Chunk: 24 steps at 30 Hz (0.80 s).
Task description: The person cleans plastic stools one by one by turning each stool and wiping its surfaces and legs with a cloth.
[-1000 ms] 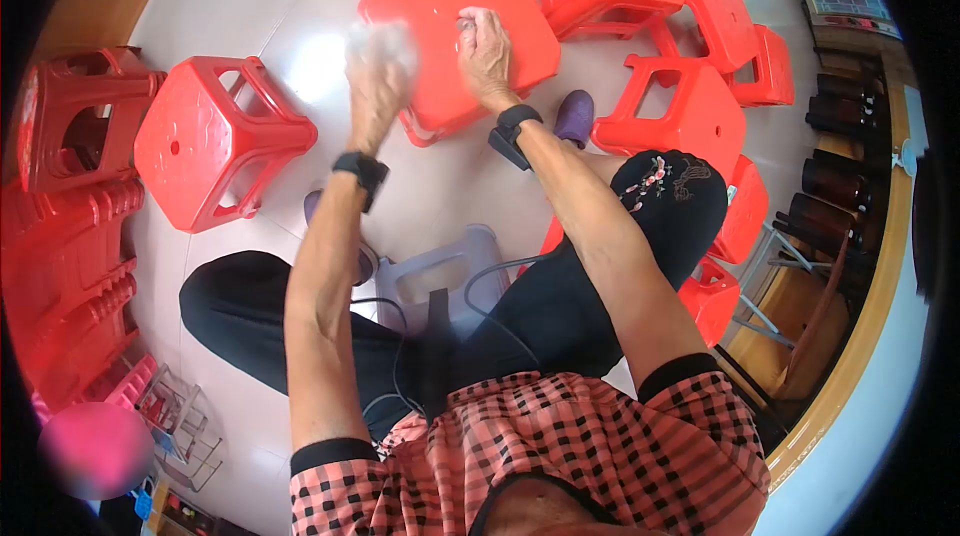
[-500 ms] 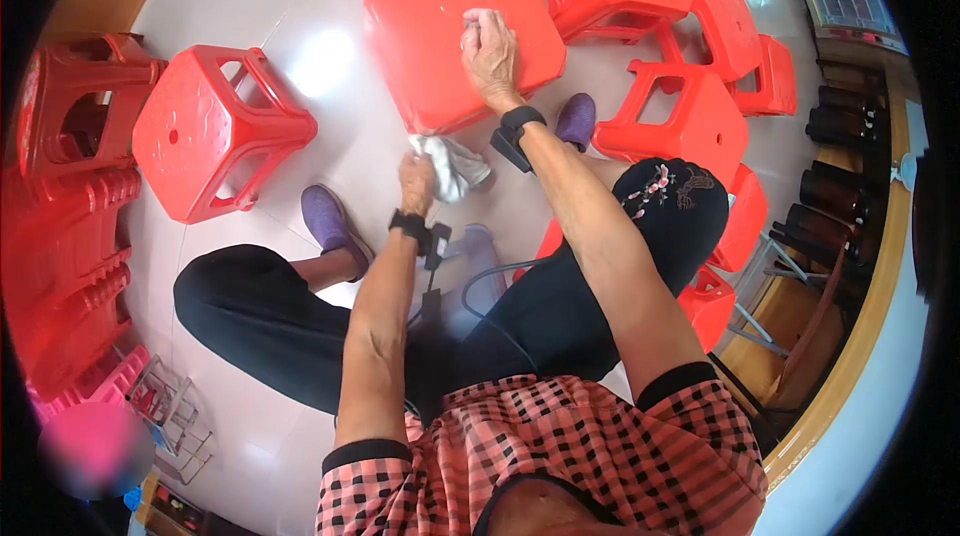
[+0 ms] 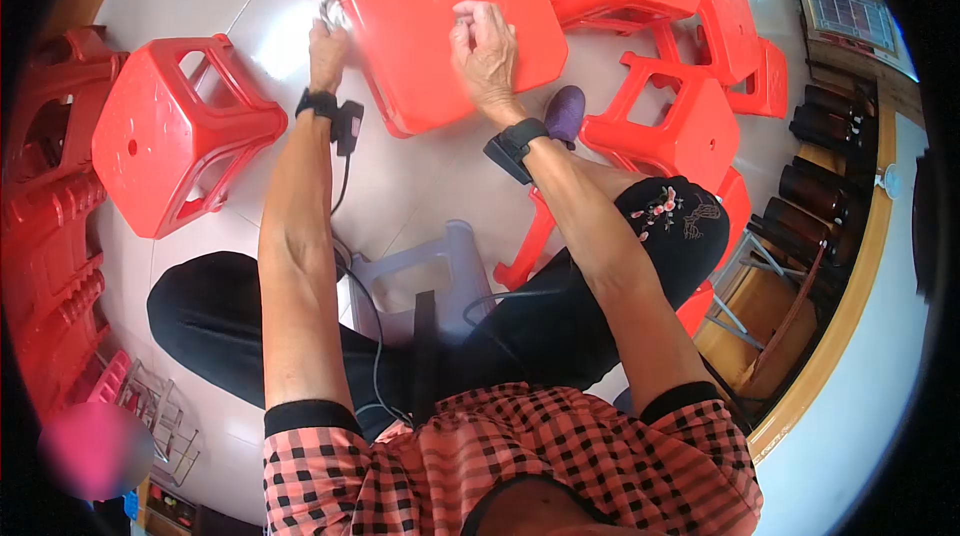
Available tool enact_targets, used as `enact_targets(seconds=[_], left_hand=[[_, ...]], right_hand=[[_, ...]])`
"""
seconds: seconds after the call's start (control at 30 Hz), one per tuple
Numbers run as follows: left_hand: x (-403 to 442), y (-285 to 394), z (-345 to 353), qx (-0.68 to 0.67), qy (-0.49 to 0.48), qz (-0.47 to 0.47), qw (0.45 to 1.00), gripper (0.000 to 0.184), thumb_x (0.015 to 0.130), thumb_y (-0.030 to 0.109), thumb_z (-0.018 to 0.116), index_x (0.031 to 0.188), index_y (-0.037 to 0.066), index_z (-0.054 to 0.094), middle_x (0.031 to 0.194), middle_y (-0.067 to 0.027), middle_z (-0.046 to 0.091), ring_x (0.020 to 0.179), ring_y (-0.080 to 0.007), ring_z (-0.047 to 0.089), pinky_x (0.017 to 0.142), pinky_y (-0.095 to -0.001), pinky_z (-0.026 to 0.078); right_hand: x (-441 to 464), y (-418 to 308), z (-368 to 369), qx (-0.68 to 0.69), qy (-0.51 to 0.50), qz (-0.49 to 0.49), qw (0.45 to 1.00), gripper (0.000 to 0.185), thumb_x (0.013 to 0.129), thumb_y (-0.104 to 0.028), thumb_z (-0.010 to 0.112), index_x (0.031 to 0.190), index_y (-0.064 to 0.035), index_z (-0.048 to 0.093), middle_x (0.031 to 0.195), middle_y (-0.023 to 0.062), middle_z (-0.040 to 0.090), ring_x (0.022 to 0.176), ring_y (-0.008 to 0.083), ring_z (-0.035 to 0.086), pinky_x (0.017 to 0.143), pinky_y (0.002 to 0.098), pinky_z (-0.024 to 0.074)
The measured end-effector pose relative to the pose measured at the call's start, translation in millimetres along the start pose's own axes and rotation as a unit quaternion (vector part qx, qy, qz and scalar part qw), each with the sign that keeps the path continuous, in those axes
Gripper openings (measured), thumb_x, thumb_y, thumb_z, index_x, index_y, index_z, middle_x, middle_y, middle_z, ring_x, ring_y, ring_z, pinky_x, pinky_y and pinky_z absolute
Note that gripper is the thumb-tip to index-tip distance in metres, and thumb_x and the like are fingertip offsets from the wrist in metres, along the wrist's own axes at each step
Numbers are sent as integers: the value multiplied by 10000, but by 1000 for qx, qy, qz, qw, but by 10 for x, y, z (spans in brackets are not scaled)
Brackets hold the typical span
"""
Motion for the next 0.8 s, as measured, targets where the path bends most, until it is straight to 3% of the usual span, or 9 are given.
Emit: enact_targets(seconds=[0.03, 0.1, 0.23, 0.37, 0.4, 0.5, 0.53, 0.73, 0.8], left_hand=[[-183, 28, 92, 64, -57, -48, 995, 242, 813, 125, 536, 983, -43, 501, 909, -169, 517, 792, -232, 533, 675, -382, 462], [-365, -418, 94, 229, -29, 94, 969, 283, 808, 112, 535, 1043, -43, 506, 1014, -221, 501, 933, -309, 507, 826, -441, 434], [-1190, 142, 199, 250, -21, 198, 947, 302, 811, 109, 530, 1065, -53, 503, 1094, -279, 463, 1051, -386, 453, 891, -475, 405], [-1291, -133, -2, 230, -61, -52, 970, 314, 806, 153, 549, 1011, -77, 493, 1044, -294, 520, 920, -396, 537, 804, -467, 466], [-1275, -218, -44, 221, -54, -34, 973, 326, 799, 185, 571, 972, -80, 496, 937, -272, 579, 782, -406, 583, 716, -474, 490], [-1418, -346, -95, 228, -106, -146, 957, 324, 787, 195, 588, 955, -72, 515, 851, -257, 617, 745, -420, 613, 702, -482, 500], [-1473, -286, -71, 344, -169, -127, 915, 297, 778, 197, 596, 936, -50, 545, 783, -230, 632, 719, -370, 638, 709, -459, 511], [-2054, 377, 215, 249, -371, -135, 884, 239, 788, 196, 625, 916, -6, 633, 773, -58, 613, 735, -157, 559, 678, -311, 457], [-2184, 988, 292, 180, -409, -139, 884, 251, 846, 152, 593, 1043, 3, 641, 855, -37, 643, 802, -121, 574, 743, -275, 463]], right_hand=[[-16, -7, -8, 2, -2, 2, 1000, 181, 800, -28, 564, 971, -85, 547, 881, 74, 584, 856, 270, 577, 735, 417, 394], [-16, -18, -17, 1, -1, 1, 1000, 176, 802, -31, 566, 969, -85, 549, 884, 76, 587, 859, 272, 578, 739, 419, 396], [-9, -40, -33, 1, 2, 3, 1000, 171, 801, -32, 569, 964, -84, 550, 888, 79, 592, 870, 276, 583, 747, 426, 400], [-12, -12, -28, -3, 21, -12, 1000, 170, 799, -43, 580, 962, -88, 558, 861, 65, 591, 807, 257, 586, 733, 416, 407], [-4, -14, -32, -10, 28, -19, 999, 175, 797, -46, 587, 965, -92, 565, 851, 54, 593, 759, 235, 586, 718, 398, 409], [-4, -11, -32, -19, 29, -17, 999, 173, 796, -60, 599, 963, -98, 573, 838, 43, 594, 729, 210, 589, 705, 385, 413], [0, -4, -27, -21, 26, -14, 999, 170, 795, -66, 602, 960, -99, 573, 837, 44, 593, 738, 210, 591, 706, 387, 413], [7, -38, -114, -11, -14, -4, 1000, 133, 780, -111, 639, 896, -107, 575, 854, 57, 605, 838, 263, 602, 756, 426, 434], [19, -133, -180, 93, -145, 78, 982, 125, 821, -158, 635, 921, -98, 587, 919, 71, 627, 895, 259, 613, 787, 402, 457]])
Point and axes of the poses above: each hand's wrist, its own x-axis towards the middle knuckle, its own z-axis out of the palm, y = z × x, the point moved 7 cm from there along x, towards the middle knuckle
